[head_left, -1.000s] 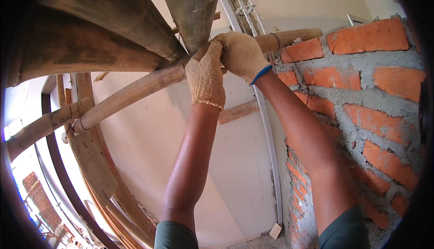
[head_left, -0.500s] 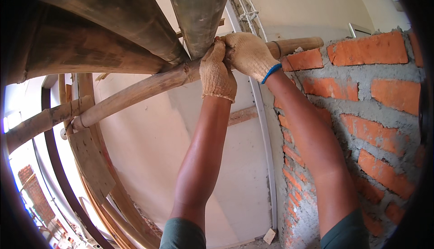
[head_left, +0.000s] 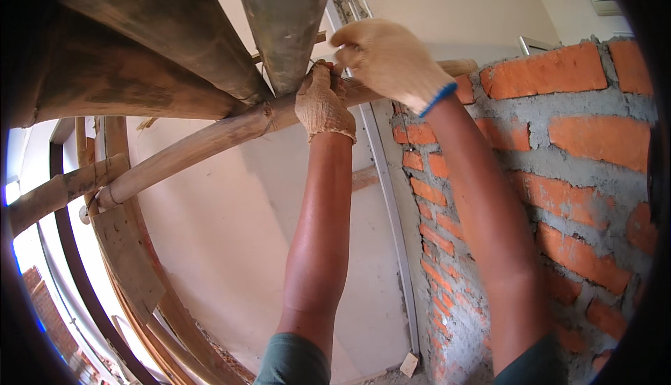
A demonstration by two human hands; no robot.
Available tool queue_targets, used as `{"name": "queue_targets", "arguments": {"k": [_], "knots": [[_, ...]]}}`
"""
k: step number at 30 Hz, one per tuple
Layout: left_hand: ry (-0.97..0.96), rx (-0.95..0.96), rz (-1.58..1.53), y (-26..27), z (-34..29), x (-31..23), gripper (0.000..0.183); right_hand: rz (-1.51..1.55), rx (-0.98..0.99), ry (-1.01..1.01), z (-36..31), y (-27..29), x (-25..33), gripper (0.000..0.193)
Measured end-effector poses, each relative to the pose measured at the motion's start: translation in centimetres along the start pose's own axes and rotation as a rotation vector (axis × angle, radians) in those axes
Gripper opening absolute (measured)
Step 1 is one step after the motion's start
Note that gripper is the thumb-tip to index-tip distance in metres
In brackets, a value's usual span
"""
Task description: The person handles a wire and ties it around bamboo poles to secure a scaffolding structure. They then use pliers to tighten the wire connections on the bamboo frame.
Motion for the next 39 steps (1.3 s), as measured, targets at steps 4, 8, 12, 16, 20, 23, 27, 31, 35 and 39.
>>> {"name": "queue_targets", "arguments": {"k": [4, 8, 12, 16, 20, 23, 27, 31, 35, 39], "knots": [[-0.045, -0.068, -0.035, 0.1, -1.2, -0.2, 0.018, 0.113, 0.156, -0.064, 2.9, -5.0, 1.0, 0.030], [-0.031, 0.000, 0.033, 1.2, -0.2, 0.0, 0.018, 0.283, 0.242, -0.117, 3.8, -5.6, 0.4, 0.031], [0.000, 0.074, 0.163, 1.8, 0.7, 0.0, 0.021, 0.188, 0.293, -0.156, 4.9, -4.1, 1.8, 0.032], [-0.046, 0.057, 0.139, 1.7, 0.7, 0.6, 0.018, 0.121, 0.287, -0.167, 4.6, -4.1, 1.9, 0.029], [-0.159, 0.108, 0.844, 2.8, 2.7, -0.6, 0.030, 0.065, 0.290, -0.196, 5.1, -4.6, 2.5, 0.026], [-0.225, 0.152, 1.029, 1.9, 2.5, -0.4, 0.035, 0.182, 0.208, -0.185, 4.4, -4.7, 1.9, 0.024], [0.017, -0.007, 0.191, 3.3, 1.0, 1.4, 0.037, 0.182, 0.169, -0.204, 3.4, -5.0, 2.0, 0.021], [0.056, 0.176, 0.042, 0.9, -0.9, 0.1, 0.031, 0.080, 0.025, -0.071, 3.2, -4.5, 2.7, 0.020], [0.026, 0.334, -0.061, 0.5, -0.6, 0.1, 0.026, 0.032, 0.032, -0.075, 2.9, -5.0, 2.6, 0.020], [0.092, 0.294, -0.053, 0.6, -0.9, 0.4, 0.028, -0.122, 0.052, -0.037, 3.0, -4.7, 3.3, 0.018]]}}
Point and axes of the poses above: each hand's wrist, its own z-axis towards the middle knuckle, its own y-axis out of the back of the hand, x = y × z, the point moved 10 cm from there along z, towards the middle knuckle, and after that the axes turned 14 degrees about x, right-handed, at the moved point
